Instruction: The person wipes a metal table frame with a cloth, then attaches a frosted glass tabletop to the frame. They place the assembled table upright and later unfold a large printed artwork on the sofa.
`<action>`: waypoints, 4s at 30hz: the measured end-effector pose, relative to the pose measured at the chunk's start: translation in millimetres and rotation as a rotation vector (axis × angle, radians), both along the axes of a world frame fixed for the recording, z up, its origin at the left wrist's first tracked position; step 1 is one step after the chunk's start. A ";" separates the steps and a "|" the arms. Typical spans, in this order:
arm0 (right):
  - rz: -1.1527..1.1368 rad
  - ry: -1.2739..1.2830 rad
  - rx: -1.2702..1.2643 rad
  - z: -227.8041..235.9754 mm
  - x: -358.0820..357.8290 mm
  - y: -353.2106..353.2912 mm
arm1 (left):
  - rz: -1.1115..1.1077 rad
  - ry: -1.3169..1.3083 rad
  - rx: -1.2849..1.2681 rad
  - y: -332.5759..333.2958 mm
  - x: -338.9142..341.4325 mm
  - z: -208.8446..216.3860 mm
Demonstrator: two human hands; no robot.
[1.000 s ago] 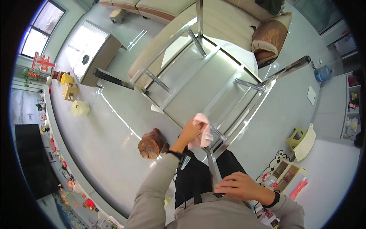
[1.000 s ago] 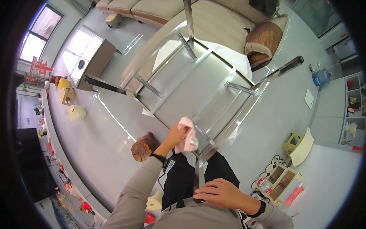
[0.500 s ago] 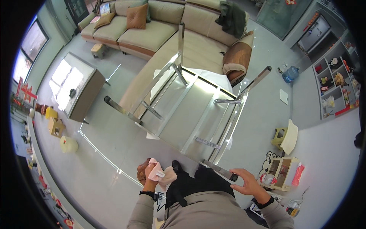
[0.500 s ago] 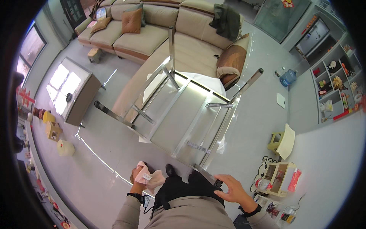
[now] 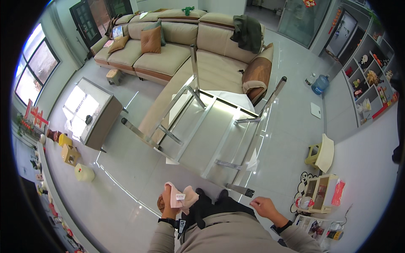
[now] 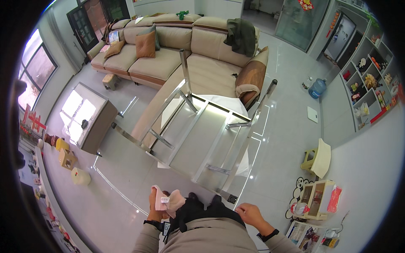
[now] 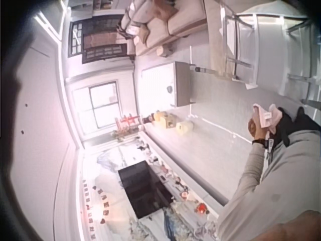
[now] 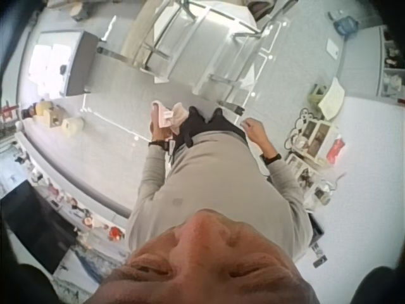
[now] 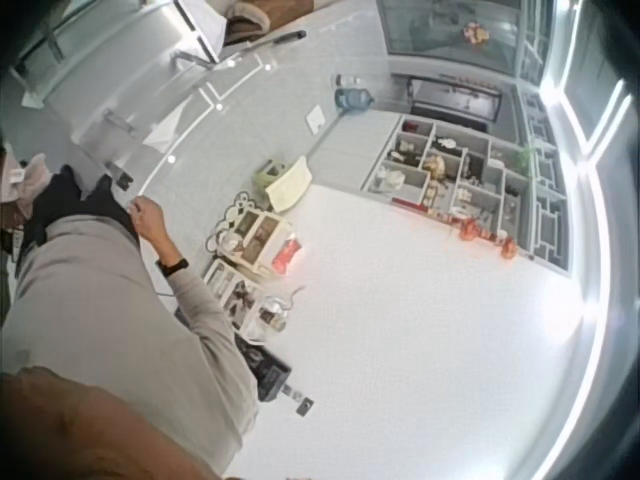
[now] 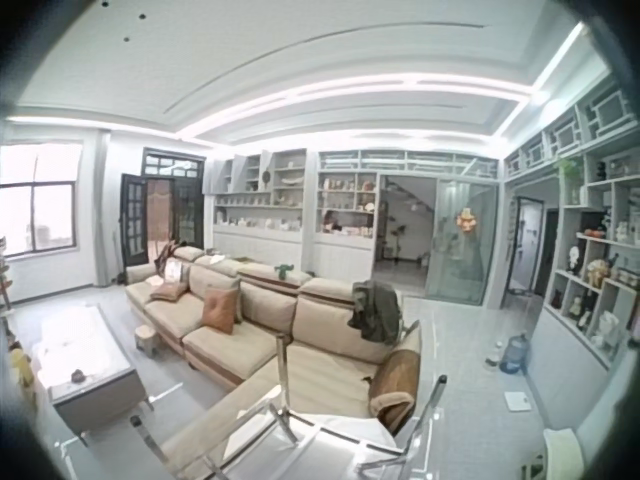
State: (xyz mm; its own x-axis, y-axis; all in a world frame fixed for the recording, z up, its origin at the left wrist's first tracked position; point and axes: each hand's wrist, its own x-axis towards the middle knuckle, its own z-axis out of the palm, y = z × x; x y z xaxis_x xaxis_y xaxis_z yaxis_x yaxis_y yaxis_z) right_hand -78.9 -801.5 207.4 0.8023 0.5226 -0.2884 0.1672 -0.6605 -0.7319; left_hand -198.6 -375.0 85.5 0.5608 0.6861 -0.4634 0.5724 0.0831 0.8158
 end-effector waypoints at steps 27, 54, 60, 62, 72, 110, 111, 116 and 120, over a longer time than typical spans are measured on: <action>-0.018 -0.101 0.283 -6.0 57.3 349.0 | -0.199 -0.233 -1.112 96.6 135.3 36.2; -0.064 0.323 0.627 -6.7 137.1 575.5 | -0.136 -0.272 0.641 301.3 157.2 110.1; -0.059 0.305 0.471 -84.4 147.1 630.3 | -0.247 -0.254 0.605 322.6 158.4 112.9; 0.062 0.306 0.270 -105.3 163.4 623.8 | -0.317 -0.243 0.626 328.0 157.6 116.4; -0.402 0.391 0.582 -44.6 252.8 631.7 | -0.216 -0.124 0.030 381.1 143.7 57.6; -1.037 -0.081 0.173 -206.3 -31.0 128.6 | -0.547 -0.245 0.040 358.9 188.8 -58.8; -1.037 -0.087 0.234 -202.6 -28.4 128.3 | -0.544 -0.286 -0.015 358.4 189.7 -56.2; -1.089 -0.096 0.298 -170.5 -8.6 129.8 | -0.532 -0.242 0.115 358.2 206.2 -30.6; -1.172 -0.090 0.390 -132.9 17.9 124.9 | -0.470 -0.271 0.103 350.6 230.1 -1.7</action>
